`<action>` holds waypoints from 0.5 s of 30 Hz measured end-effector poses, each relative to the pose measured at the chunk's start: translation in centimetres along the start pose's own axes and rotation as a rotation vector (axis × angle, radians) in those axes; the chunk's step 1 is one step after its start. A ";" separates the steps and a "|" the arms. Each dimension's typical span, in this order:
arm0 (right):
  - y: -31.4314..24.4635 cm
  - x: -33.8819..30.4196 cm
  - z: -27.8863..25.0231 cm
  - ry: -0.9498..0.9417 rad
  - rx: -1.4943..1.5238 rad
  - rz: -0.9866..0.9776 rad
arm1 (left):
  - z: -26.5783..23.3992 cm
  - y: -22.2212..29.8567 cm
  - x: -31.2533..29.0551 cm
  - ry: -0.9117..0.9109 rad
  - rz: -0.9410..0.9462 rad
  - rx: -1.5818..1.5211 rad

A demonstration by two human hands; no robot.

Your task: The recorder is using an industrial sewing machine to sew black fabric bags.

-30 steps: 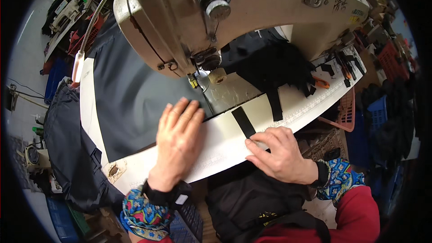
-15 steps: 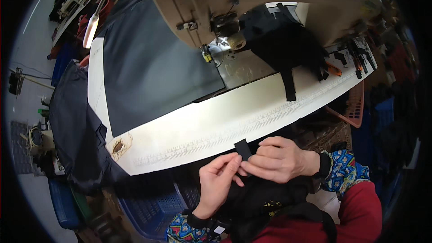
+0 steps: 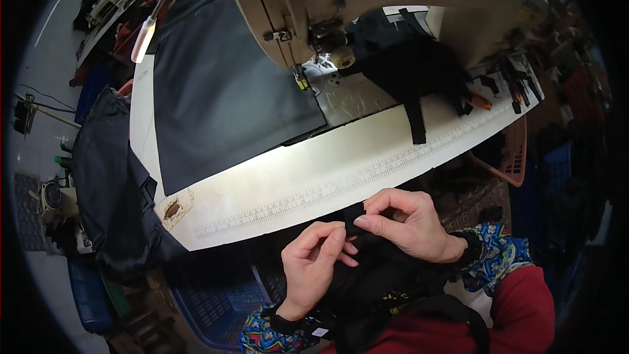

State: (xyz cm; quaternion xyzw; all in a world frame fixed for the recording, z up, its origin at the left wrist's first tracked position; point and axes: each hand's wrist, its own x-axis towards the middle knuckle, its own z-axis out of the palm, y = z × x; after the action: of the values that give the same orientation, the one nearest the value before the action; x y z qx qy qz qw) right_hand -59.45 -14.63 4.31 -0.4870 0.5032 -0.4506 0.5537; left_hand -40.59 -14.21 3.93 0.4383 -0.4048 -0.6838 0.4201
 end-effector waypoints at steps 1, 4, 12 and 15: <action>-0.1 0.1 0.1 -0.003 0.000 -0.001 | 0.3 0.3 0.0 0.033 -0.011 -0.031; -0.5 0.5 0.3 0.014 -0.006 0.036 | -0.2 0.0 0.3 0.070 -0.003 -0.037; -1.3 10.7 -2.2 -0.082 -1.305 -0.861 | -3.4 2.0 4.3 0.070 0.405 0.794; -1.2 13.9 -2.4 -0.130 -1.351 -0.964 | -3.7 3.2 6.5 -0.008 0.632 0.978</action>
State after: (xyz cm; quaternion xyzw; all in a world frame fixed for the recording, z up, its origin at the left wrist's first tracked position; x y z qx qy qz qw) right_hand -60.64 -28.72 3.86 -0.9017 0.3686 -0.2101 -0.0835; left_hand -38.16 -21.92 4.14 0.4369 -0.7863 -0.2602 0.3511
